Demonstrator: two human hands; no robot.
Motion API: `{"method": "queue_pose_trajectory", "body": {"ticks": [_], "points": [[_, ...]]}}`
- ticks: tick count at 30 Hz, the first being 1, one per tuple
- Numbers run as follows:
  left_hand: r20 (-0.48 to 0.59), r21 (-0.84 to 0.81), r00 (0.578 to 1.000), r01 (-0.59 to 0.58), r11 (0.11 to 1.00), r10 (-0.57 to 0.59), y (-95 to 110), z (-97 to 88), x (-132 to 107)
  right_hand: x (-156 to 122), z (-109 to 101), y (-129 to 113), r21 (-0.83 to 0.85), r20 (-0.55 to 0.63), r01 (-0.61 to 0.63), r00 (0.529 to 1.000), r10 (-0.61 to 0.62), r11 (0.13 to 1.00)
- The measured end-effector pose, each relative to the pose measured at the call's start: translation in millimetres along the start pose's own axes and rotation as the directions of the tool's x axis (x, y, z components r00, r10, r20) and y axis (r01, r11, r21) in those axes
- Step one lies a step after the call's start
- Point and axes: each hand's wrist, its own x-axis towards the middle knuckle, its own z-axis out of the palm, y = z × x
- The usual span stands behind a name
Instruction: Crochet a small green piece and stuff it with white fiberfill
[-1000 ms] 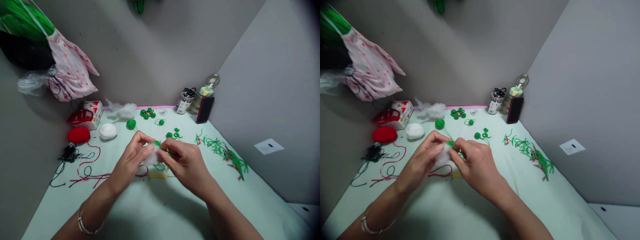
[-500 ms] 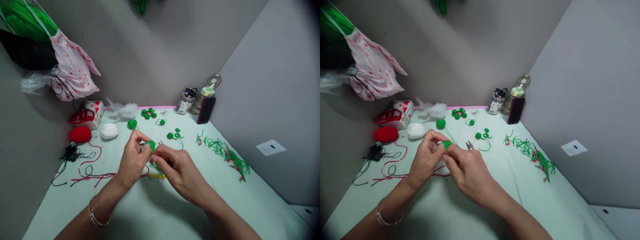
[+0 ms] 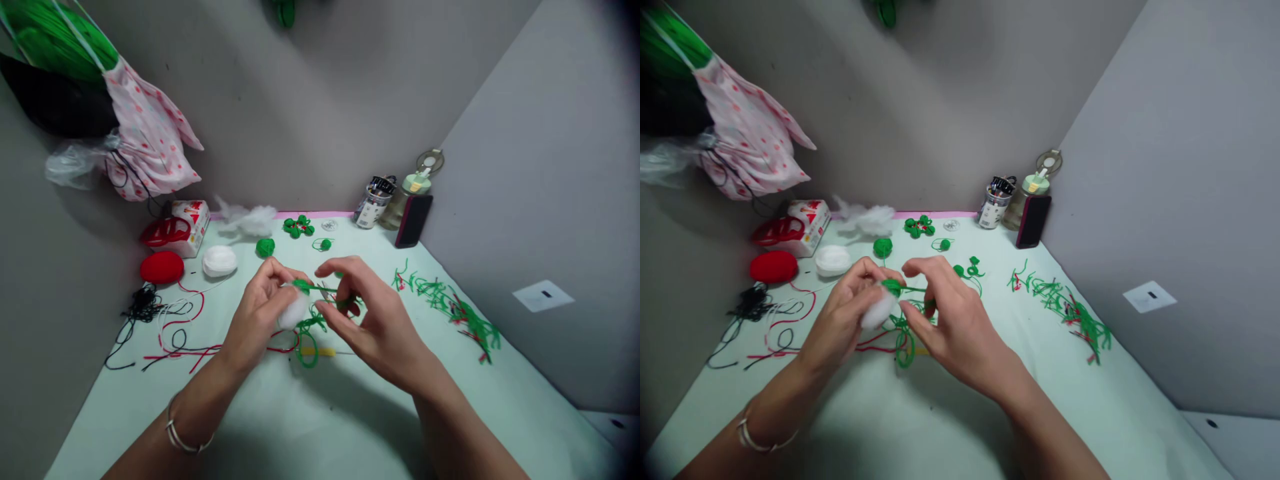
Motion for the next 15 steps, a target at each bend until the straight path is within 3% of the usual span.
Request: {"method": "queue_pose_trajectory", "body": {"ticks": [2, 4, 15], "points": [[0.003, -0.013, 1.0, -0.003, 1.0, 0.003, -0.3, 1.1, -0.6, 1.8, 2.6, 3.7, -0.204, 0.045, 0.074, 0.997, -0.066, 0.976], [0.011, -0.01, 1.0, -0.01, 1.0, 0.01, -1.1, 2.5, -1.0, 3.2, 4.3, 7.0, -0.282, 0.077, 0.105, 0.993, -0.086, 0.954], [0.261, -0.03, 0.965, 0.034, 0.999, -0.025, 3.3, 0.9, -2.2, 3.6, -0.3, 1.6, -0.099, -0.001, -0.138, 0.99, 0.139, 0.986]]}}
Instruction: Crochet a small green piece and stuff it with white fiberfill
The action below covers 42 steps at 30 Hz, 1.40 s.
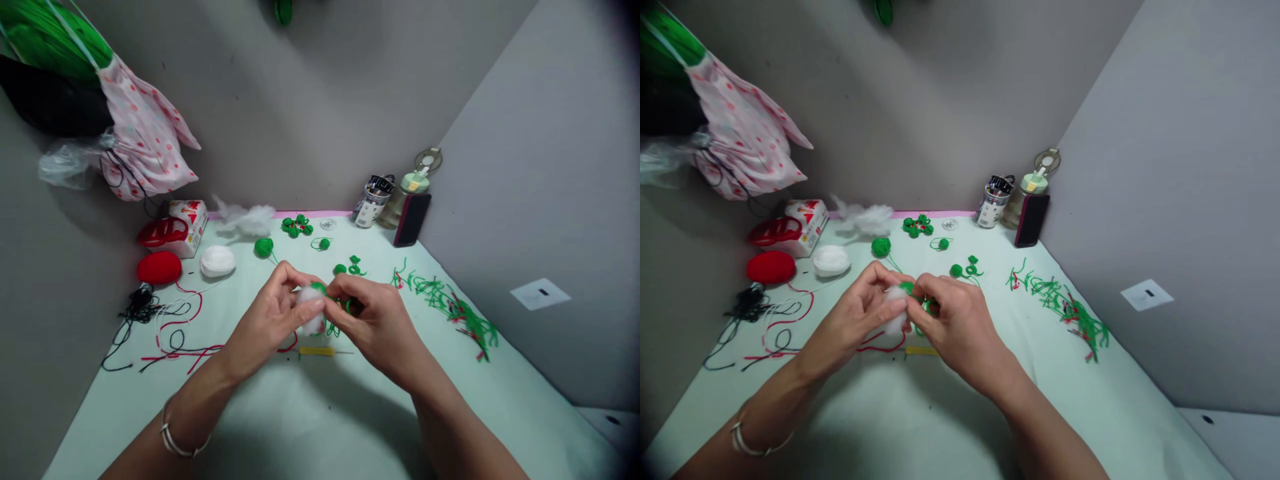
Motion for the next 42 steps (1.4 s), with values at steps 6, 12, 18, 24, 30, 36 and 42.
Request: {"method": "queue_pose_trajectory", "body": {"ticks": [6, 12, 18, 24, 30, 36, 42], "points": [[-0.029, 0.076, 1.0, -0.003, 0.997, 0.006, -2.4, 0.6, 1.0, 0.8, -7.8, -2.4, 0.172, 0.148, -0.086, 0.987, 0.06, 0.981], [-0.213, 0.385, 0.935, -0.187, 0.904, 0.285, -17.2, 3.9, 5.5, -2.6, 3.2, -7.5, 0.237, 0.226, -0.104, 0.973, 0.049, 0.966], [-0.246, 0.415, 0.898, -0.242, 0.877, 0.364, -19.6, 5.3, 3.9, 3.2, 10.5, -0.9, 0.318, 0.143, -0.162, 0.982, 0.122, 0.934], [-0.093, 0.366, 0.972, -0.17, 0.915, 0.218, 5.6, 2.3, -5.9, 4.4, 6.4, 4.3, 0.245, 0.09, -0.171, 0.984, 0.153, 0.954], [-0.083, 0.282, 0.965, -0.215, 0.935, 0.247, 10.9, -0.7, -5.6, 0.9, 1.1, -2.2, 0.219, 0.086, -0.135, 0.989, 0.119, 0.966], [-0.275, 0.288, 0.922, -0.192, 0.938, 0.273, -5.5, 6.6, 2.6, -9.0, 10.6, -12.9, 0.145, 0.125, -0.038, 0.992, 0.02, 0.989], [-0.287, 0.203, 0.945, -0.1, 0.974, 0.157, -12.3, 3.5, 8.7, -3.6, 12.5, -6.3, 0.097, 0.109, -0.014, 0.994, 0.004, 0.995]]}}
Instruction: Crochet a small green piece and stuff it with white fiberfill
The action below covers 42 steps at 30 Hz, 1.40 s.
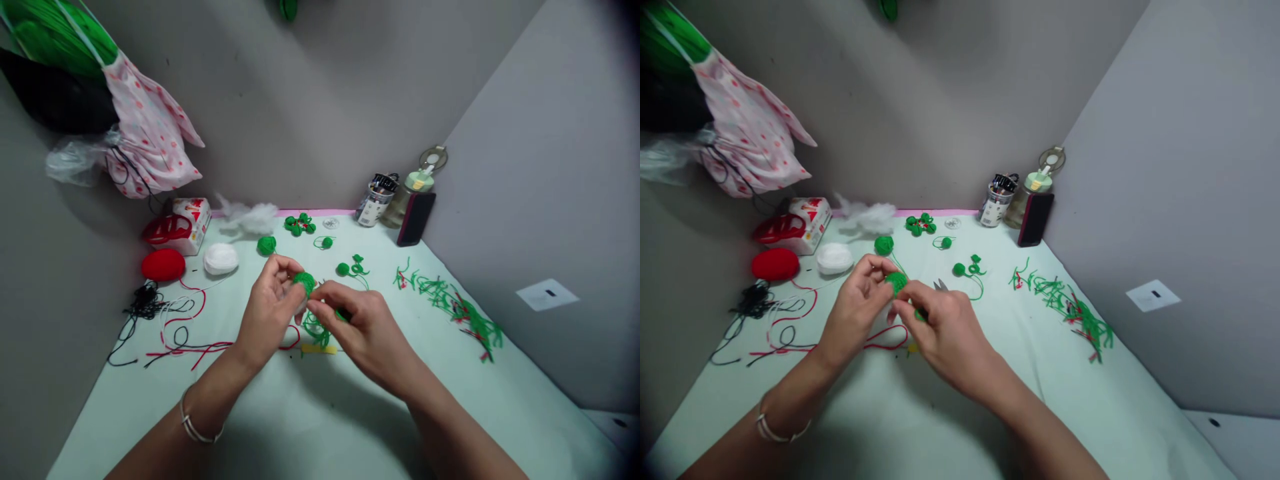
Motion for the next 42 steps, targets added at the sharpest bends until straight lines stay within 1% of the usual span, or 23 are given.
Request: {"method": "queue_pose_trajectory", "body": {"ticks": [2, 3, 4, 5, 6, 8, 9, 10, 11, 12, 13, 14, 15, 16, 18, 20, 23, 25, 27, 30, 33, 38, 42], "points": [[0.024, -0.022, 0.999, 0.032, 0.999, -0.032, 0.4, -2.1, 1.3, 3.2, -7.1, 3.8, -0.057, -0.066, 0.054, 0.996, -0.057, 0.997], [0.03, -0.031, 0.999, 0.04, 0.999, -0.039, 1.2, -2.9, 1.5, 4.1, -11.0, 5.4, -0.056, -0.102, 0.089, 0.99, -0.094, 0.994], [0.035, -0.039, 0.999, 0.044, 0.998, -0.042, 2.3, -3.5, 1.3, 4.3, -14.7, 6.6, -0.01, -0.125, 0.12, 0.985, -0.12, 0.993], [0.039, -0.042, 0.999, 0.039, 0.998, -0.038, 3.6, -3.8, 0.9, 4.0, -17.9, 7.5, 0.09, -0.124, 0.144, 0.983, -0.133, 0.985], [0.043, -0.04, 0.999, 0.03, 0.999, -0.029, 5.2, -3.9, 0.3, 3.3, -20.4, 8.1, 0.235, -0.097, 0.151, 0.987, -0.131, 0.96], [0.047, -0.024, 0.999, 0.018, 1.0, -0.017, 8.3, -3.8, -1.4, 1.4, -22.4, 8.5, 0.516, -0.008, 0.09, 0.995, -0.1, 0.852], [0.042, -0.02, 0.999, 0.021, 1.0, -0.02, 9.6, -3.8, -2.2, 0.7, -22.0, 8.2, 0.582, 0.018, 0.044, 0.998, -0.067, 0.812], [0.033, -0.024, 0.999, 0.027, 0.999, -0.026, 10.6, -3.9, -2.9, 0.2, -20.9, 7.7, 0.582, 0.014, 0.011, 1.0, -0.023, 0.813], [0.023, -0.034, 0.999, 0.036, 0.999, -0.036, 11.2, -4.0, -3.5, 0.2, -19.1, 6.9, 0.517, -0.02, -0.007, 1.0, 0.021, 0.856], [0.012, -0.049, 0.999, 0.041, 0.998, -0.041, 11.3, -4.0, -4.0, 0.4, -16.8, 6.1, 0.401, -0.064, -0.02, 0.997, 0.05, 0.916], [0.003, -0.063, 0.999, 0.04, 0.997, -0.04, 11.0, -4.0, -4.5, 1.0, -14.4, 5.4, 0.257, -0.096, -0.025, 0.994, 0.051, 0.966], [-0.002, -0.072, 0.999, 0.036, 0.997, -0.037, 10.4, -3.9, -4.9, 1.8, -11.9, 4.9, 0.115, -0.107, -0.017, 0.994, 0.029, 0.993], [-0.001, -0.079, 0.999, 0.036, 0.996, -0.036, 9.5, -3.6, -5.2, 2.7, -9.6, 4.7, -0.002, -0.099, 0.003, 0.995, -0.003, 1.0], [0.005, -0.086, 0.999, 0.041, 0.995, -0.041, 8.6, -3.2, -5.6, 3.5, -7.7, 4.8, -0.086, -0.081, 0.03, 0.996, -0.037, 0.996], [0.037, -0.11, 0.997, 0.077, 0.991, -0.073, 7.2, -2.6, -6.1, 4.7, -5.3, 5.5, -0.165, -0.068, 0.068, 0.994, -0.08, 0.984], [0.095, -0.148, 0.988, 0.134, 0.98, -0.12, 7.7, -3.4, -5.9, 5.3, -5.5, 6.5, -0.163, -0.101, 0.067, 0.991, -0.084, 0.984], [0.213, -0.202, 0.964, 0.2, 0.959, -0.156, 12.0, -8.8, -3.2, 5.2, -9.2, 7.2, -0.065, -0.119, 0.0, 0.993, -0.008, 0.998], [0.293, -0.201, 0.946, 0.203, 0.958, -0.138, 15.0, -13.5, -0.6, 4.8, -12.1, 6.8, 0.004, -0.111, -0.052, 0.992, 0.052, 0.999], [0.319, -0.175, 0.941, 0.172, 0.97, -0.109, 15.8, -16.6, 1.3, 4.5, -14.1, 5.7, 0.044, -0.096, -0.076, 0.992, 0.08, 0.996], [0.267, -0.16, 0.962, 0.108, 0.981, -0.063, 13.0, -15.5, 1.0, 4.0, -15.5, 3.0, 0.044, -0.059, -0.053, 0.997, 0.056, 0.998], [0.211, -0.166, 0.977, 0.069, 0.984, -0.033, 10.1, -8.7, -2.0, 2.3, -15.2, -0.6, -0.001, -0.024, -0.013, 1.0, 0.013, 1.0], [0.072, -0.091, 0.997, -0.007, 0.996, 0.013, 8.6, 2.9, -3.8, -2.8, -10.0, -5.8, -0.065, 0.021, 0.012, 1.0, -0.011, 0.998], [-0.02, -0.069, 1.0, -0.013, 0.998, 0.012, 1.8, 5.1, -2.3, -2.6, -2.6, -1.7, -0.101, 0.025, 0.053, 0.998, -0.051, 0.993]]}}
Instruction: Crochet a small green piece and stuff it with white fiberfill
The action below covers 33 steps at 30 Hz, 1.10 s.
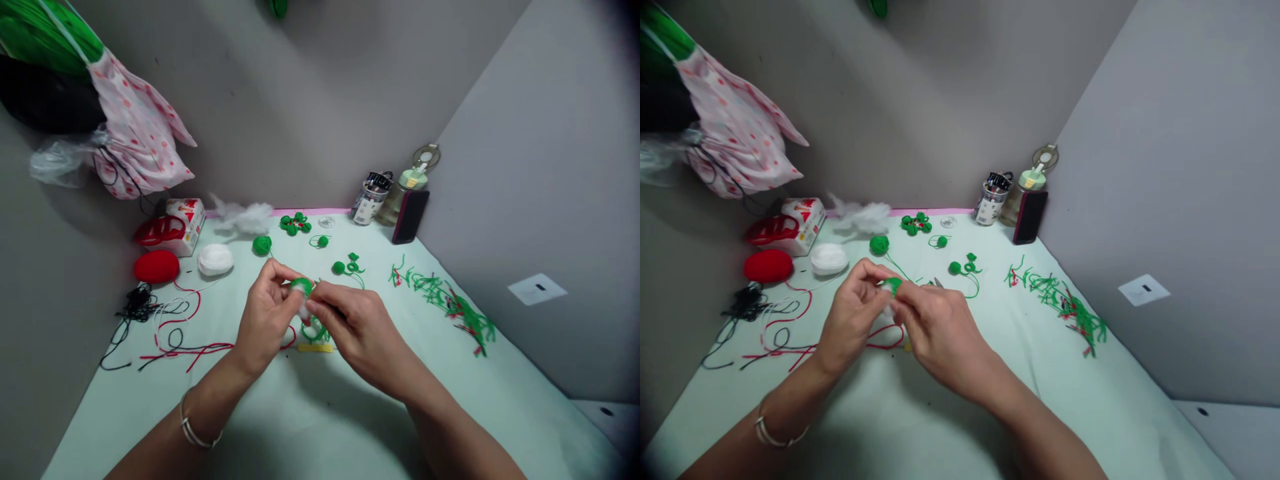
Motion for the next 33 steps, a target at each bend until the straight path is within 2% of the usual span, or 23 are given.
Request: {"method": "queue_pose_trajectory", "body": {"ticks": [3, 5, 7, 10, 12, 14, 17, 21, 24, 27, 29, 33], "points": [[-0.042, -0.003, 0.999, 0.009, 1.0, -0.009, -6.2, -2.4, -0.3, 2.4, 4.9, 5.9, -0.082, -0.001, 0.055, 0.998, -0.055, 0.995], [-0.032, -0.016, 0.999, 0.026, 1.0, -0.027, -7.3, -4.5, -1.4, 3.8, 5.7, 7.8, -0.115, -0.017, 0.069, 0.997, -0.072, 0.991], [0.039, -0.057, 0.997, 0.069, 0.996, -0.067, -4.5, -6.6, -2.6, 4.6, 4.0, 7.3, -0.068, -0.044, 0.037, 0.998, -0.04, 0.997], [0.195, -0.124, 0.974, 0.142, 0.982, -0.116, 3.7, -10.0, -3.2, 5.4, -0.8, 4.5, 0.078, -0.082, -0.083, 0.993, 0.089, 0.994], [0.272, -0.15, 0.956, 0.154, 0.977, -0.109, 8.6, -12.0, -2.6, 6.0, -4.2, 3.7, 0.17, -0.093, -0.142, 0.983, 0.16, 0.975], [0.306, -0.166, 0.948, 0.146, 0.975, -0.09, 11.1, -13.0, -1.6, 6.7, -7.7, 4.0, 0.238, -0.083, -0.154, 0.98, 0.178, 0.959], [0.274, -0.155, 0.958, 0.126, 0.98, -0.08, 10.9, -12.3, -0.6, 6.5, -13.3, 4.1, 0.261, -0.046, -0.13, 0.988, 0.147, 0.956], [0.194, -0.063, 0.979, 0.078, 0.995, -0.064, 6.7, -9.2, 0.0, 2.4, -12.8, -0.5, 0.2, 0.023, -0.12, 0.993, 0.118, 0.972], [0.061, 0.082, 0.997, -0.053, 0.995, 0.048, 2.0, -6.9, 1.2, -1.8, -0.9, -4.6, 0.112, 0.025, -0.095, 0.995, 0.092, 0.989], [-0.025, 0.151, 0.989, -0.143, 0.978, 0.148, -2.3, -4.9, 2.2, -1.8, 12.0, -4.6, 0.082, 0.023, -0.088, 0.996, 0.087, 0.993], [-0.035, 0.146, 0.983, -0.173, 0.974, 0.179, -4.5, -3.6, 1.5, 1.8, 15.5, -1.8, 0.177, 0.019, -0.135, 0.991, 0.134, 0.975], [-0.021, 0.149, 0.967, -0.249, 0.957, 0.255, -8.8, -2.8, -3.3, 12.2, 12.0, 6.4, 0.432, 0.026, -0.185, 0.981, 0.193, 0.882]]}}
